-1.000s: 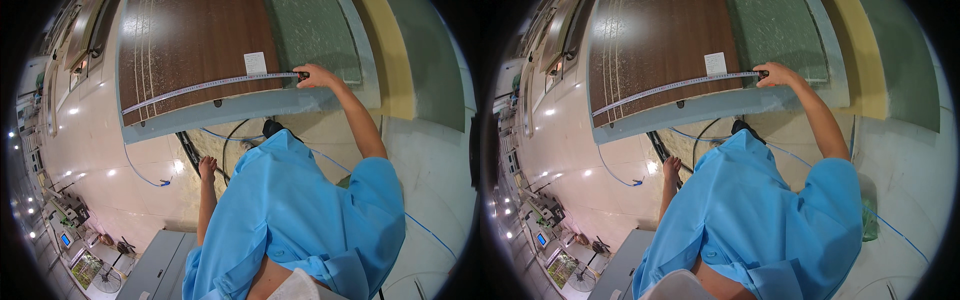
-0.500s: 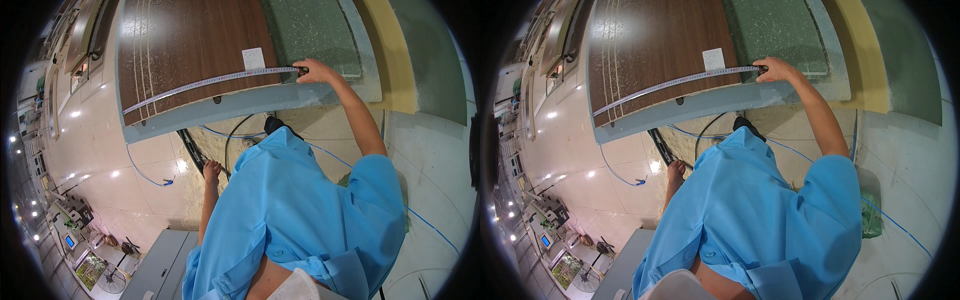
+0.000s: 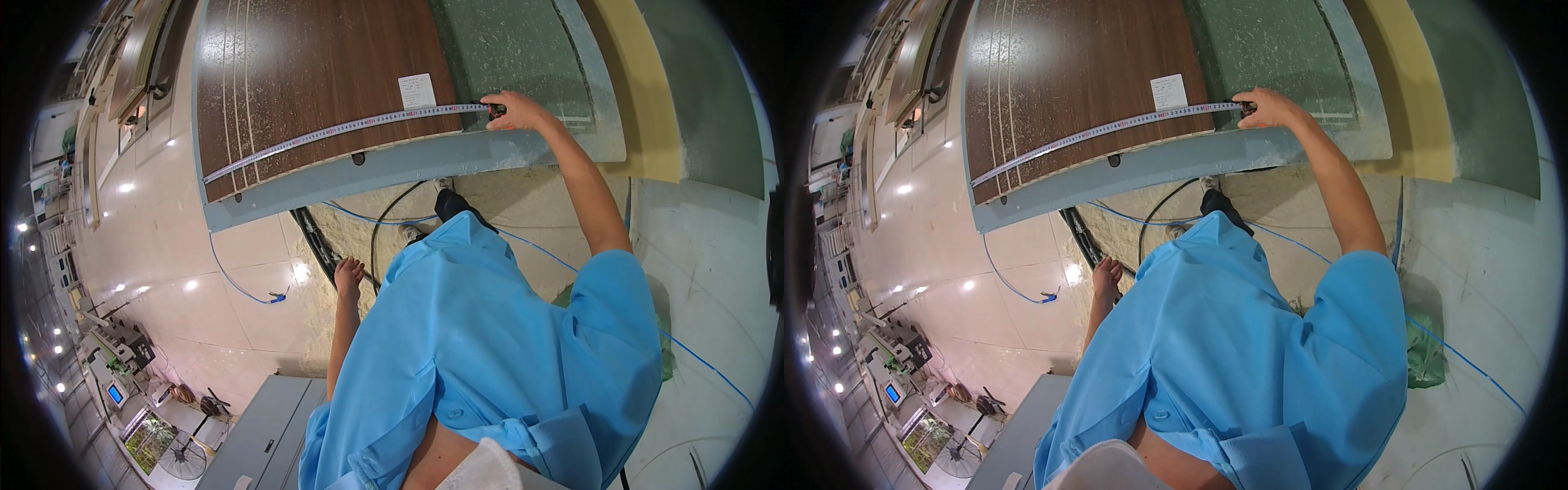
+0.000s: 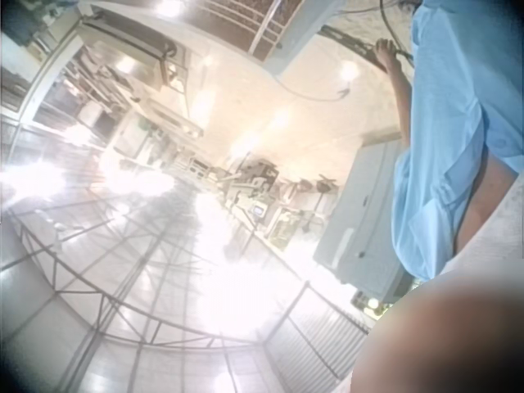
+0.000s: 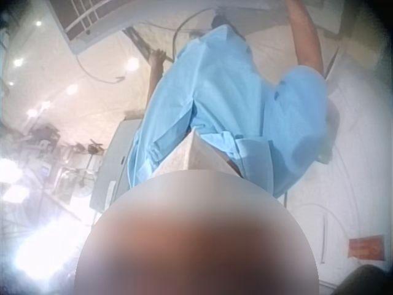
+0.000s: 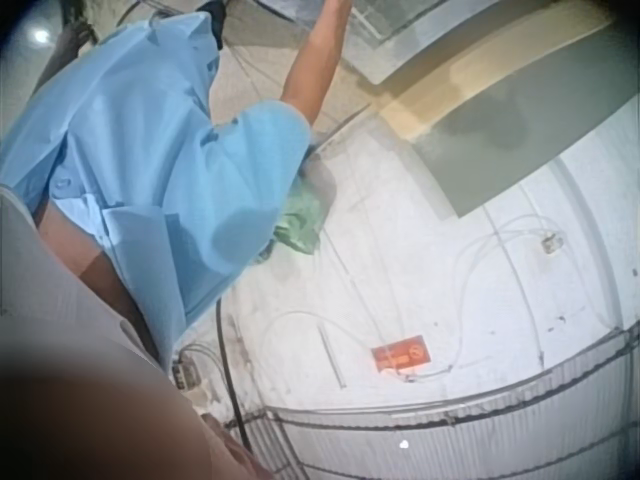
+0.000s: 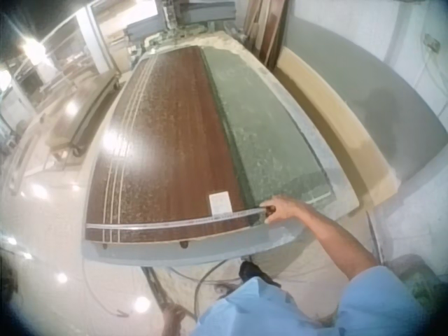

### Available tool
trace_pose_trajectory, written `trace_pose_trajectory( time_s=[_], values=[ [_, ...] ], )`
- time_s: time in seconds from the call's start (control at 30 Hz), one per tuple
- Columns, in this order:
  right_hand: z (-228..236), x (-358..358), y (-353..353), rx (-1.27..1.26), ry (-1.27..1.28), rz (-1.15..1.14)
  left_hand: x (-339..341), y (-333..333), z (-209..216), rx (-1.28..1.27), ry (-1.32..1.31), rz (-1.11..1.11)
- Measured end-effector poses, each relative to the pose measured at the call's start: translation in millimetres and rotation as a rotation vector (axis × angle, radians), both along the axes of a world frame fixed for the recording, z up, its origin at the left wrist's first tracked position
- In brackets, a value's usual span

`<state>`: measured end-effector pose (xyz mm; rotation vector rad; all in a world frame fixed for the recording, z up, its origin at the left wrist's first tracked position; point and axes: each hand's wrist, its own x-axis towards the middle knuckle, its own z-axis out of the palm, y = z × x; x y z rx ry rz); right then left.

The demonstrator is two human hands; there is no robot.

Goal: The person walks through a workshop, picks up a white plastic strip, and places it on a machine. They then use a tape measure to measure the strip and the machine surface, and use an air blow gun to clean the surface. The person also handles a small paper label and places it on the machine.

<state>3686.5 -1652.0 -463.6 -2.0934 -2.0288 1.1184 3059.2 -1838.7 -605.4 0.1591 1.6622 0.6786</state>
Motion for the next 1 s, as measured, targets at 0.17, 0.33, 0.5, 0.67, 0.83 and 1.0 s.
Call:
trace_pose_trajectory(
  time_s=[0.17,0.33,0.5,0.67,0.83,1.0],
  values=[
    [0,1,0,-0.024,-0.034,0.011,-3,-7,2,-0.042,0.026,0.02],
    [2,-2,-2,0.004,-0.022,0.017,-2,-15,4,-0.024,0.0,0.009],
    [-6,4,1,-0.001,-0.005,-0.004,5,-15,13,-0.026,0.026,0.003],
    [-13,-6,-10,-0.323,0.411,-0.088,55,18,49,0.157,-0.03,-0.25],
    [-8,-95,-94,-0.43,1.104,-0.177,167,80,92,0.397,-0.338,-0.601],
    [14,-184,-163,-0.393,1.103,-0.513,224,110,117,0.406,-0.357,-0.486]
  ],
)
